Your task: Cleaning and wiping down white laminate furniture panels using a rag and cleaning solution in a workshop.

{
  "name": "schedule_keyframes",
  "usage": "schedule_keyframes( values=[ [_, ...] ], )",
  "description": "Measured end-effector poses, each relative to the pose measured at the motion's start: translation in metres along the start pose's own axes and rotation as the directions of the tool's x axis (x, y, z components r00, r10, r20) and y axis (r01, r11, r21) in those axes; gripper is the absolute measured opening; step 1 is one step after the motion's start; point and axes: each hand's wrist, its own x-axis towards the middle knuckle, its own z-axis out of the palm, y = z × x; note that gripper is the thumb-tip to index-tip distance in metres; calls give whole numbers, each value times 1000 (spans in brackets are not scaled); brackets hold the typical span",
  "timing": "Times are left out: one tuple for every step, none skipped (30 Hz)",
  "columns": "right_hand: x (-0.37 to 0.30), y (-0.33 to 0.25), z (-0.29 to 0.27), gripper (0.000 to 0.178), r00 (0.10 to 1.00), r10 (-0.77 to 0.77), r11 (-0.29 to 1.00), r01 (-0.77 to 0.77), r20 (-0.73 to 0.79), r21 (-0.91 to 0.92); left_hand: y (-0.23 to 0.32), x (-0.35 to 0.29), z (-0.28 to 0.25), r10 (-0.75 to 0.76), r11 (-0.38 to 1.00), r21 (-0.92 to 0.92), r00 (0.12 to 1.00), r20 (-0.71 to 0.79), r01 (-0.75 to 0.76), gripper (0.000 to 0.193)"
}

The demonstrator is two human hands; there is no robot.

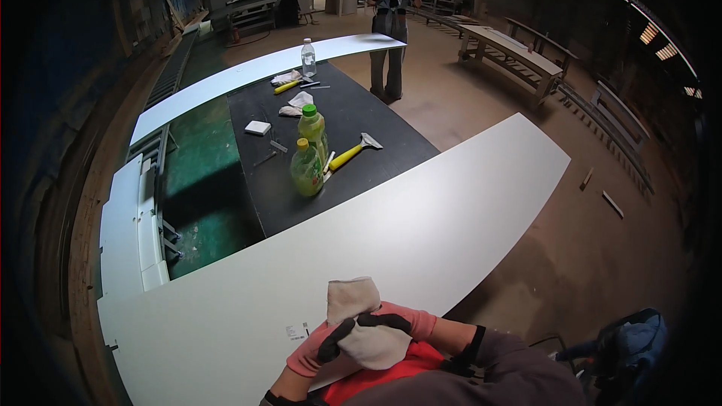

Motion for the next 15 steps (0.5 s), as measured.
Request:
schedule_keyframes(
  values=[
    [-1, 10, -4, 37, 996, -64, 977, 74, 55, -200, 2, -2, -1, -294, 916, -287, 956, -1, 282, 40],
    [0, 17, -7, 35, 986, -118, 909, 156, 122, -387, 7, -2, -3, -547, 679, -538, 833, 84, 500, 40],
    [-2, 19, -4, 35, 986, -113, 908, 153, 124, -390, 5, -5, -4, -551, 700, -498, 831, 77, 511, 41],
    [-5, 21, 1, 34, 998, -37, 971, 47, 45, -236, 3, -10, -6, -554, 721, -457, 829, 71, 521, 42],
    [-7, 20, 6, 33, 998, 51, 996, -52, -22, -70, 2, -11, -7, -557, 746, -398, 828, 64, 533, 46],
    [-8, 21, 8, 32, 986, 147, 985, -138, -76, 107, 11, -10, -6, -585, 739, -385, 810, 42, 553, 45],
    [-10, 19, 7, 32, 986, 148, 985, -140, -78, 104, 20, -8, -7, -547, 786, -367, 836, -39, 498, 47],
    [-14, 15, 4, 33, 986, 97, 994, -104, -135, -43, 25, -7, -8, -504, 829, -344, 855, -118, 441, 50],
    [-19, 10, 4, 34, 982, 37, 979, -73, -185, -191, 18, -14, -19, -478, 846, -354, 861, -171, 399, 56],
    [-17, -4, 12, 36, 975, -27, 942, -50, -223, -332, 18, -20, -36, -591, 756, -400, 803, -75, 519, 57],
    [-18, -20, 23, 37, 956, -134, 968, 70, -261, -240, 21, -26, -40, -528, 793, -418, 842, -109, 444, 56],
    [-24, -34, 19, 36, 939, 22, 978, -92, -344, -187, 34, -29, -43, -463, 824, -434, 874, -147, 364, 55],
    [-26, -44, 16, 35, 923, 35, 956, -143, -384, -255, 33, -34, -53, -455, 859, -377, 853, -254, 346, 54],
    [-24, -52, 15, 33, 905, 47, 928, -196, -423, -317, 31, -37, -65, -443, 885, -321, 822, -358, 337, 53],
    [-15, -63, 33, 36, 868, 146, 718, -423, -474, -553, 26, -39, -80, -414, 907, -268, 805, -425, 324, 53]
  ],
)
